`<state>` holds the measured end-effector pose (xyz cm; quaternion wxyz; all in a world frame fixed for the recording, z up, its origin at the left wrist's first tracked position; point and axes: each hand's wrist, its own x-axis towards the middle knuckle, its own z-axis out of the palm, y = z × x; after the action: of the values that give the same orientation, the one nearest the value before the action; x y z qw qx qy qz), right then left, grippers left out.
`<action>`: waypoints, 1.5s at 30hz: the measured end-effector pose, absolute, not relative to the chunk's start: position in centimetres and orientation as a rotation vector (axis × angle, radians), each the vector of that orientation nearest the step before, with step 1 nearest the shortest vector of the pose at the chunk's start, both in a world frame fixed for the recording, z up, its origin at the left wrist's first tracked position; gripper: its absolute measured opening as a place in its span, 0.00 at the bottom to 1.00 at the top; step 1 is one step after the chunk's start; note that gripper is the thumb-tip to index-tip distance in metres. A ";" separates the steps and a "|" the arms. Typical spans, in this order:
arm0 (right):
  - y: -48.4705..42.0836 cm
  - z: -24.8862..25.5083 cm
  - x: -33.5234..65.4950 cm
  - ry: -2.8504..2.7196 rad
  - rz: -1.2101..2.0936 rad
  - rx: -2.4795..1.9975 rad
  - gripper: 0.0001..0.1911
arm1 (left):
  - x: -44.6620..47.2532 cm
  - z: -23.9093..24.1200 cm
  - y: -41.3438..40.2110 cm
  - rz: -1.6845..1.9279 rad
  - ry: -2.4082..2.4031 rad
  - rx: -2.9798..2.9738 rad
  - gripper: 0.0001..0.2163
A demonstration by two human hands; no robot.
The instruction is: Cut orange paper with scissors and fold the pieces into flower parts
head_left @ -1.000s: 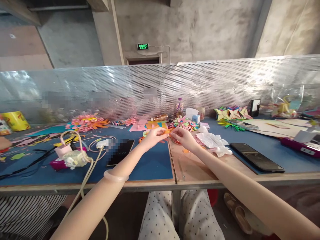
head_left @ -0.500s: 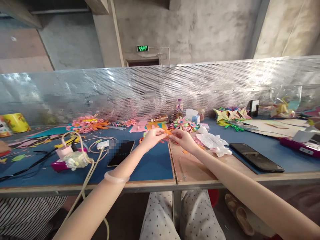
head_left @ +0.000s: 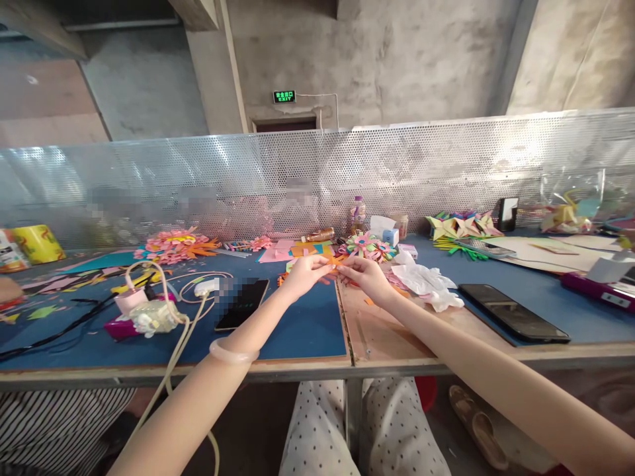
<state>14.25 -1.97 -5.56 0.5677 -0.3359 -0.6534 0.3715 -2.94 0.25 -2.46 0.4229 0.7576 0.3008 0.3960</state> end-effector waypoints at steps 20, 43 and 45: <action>-2.2 -5.4 14.1 -1.473 0.940 -0.802 0.14 | -2.9 -2.6 0.4 0.954 0.766 1.897 0.09; -1.6 -5.9 13.7 -1.552 0.814 -0.809 0.17 | -3.1 -2.7 0.8 0.935 0.797 1.949 0.11; -1.5 -6.0 13.6 -1.567 0.769 -0.818 0.17 | -3.1 -2.7 0.8 0.928 0.805 1.942 0.11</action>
<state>13.62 -1.51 -6.02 0.5702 -0.3487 -0.6678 0.3277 -3.09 0.81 -2.68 0.4096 0.7710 0.3196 0.3683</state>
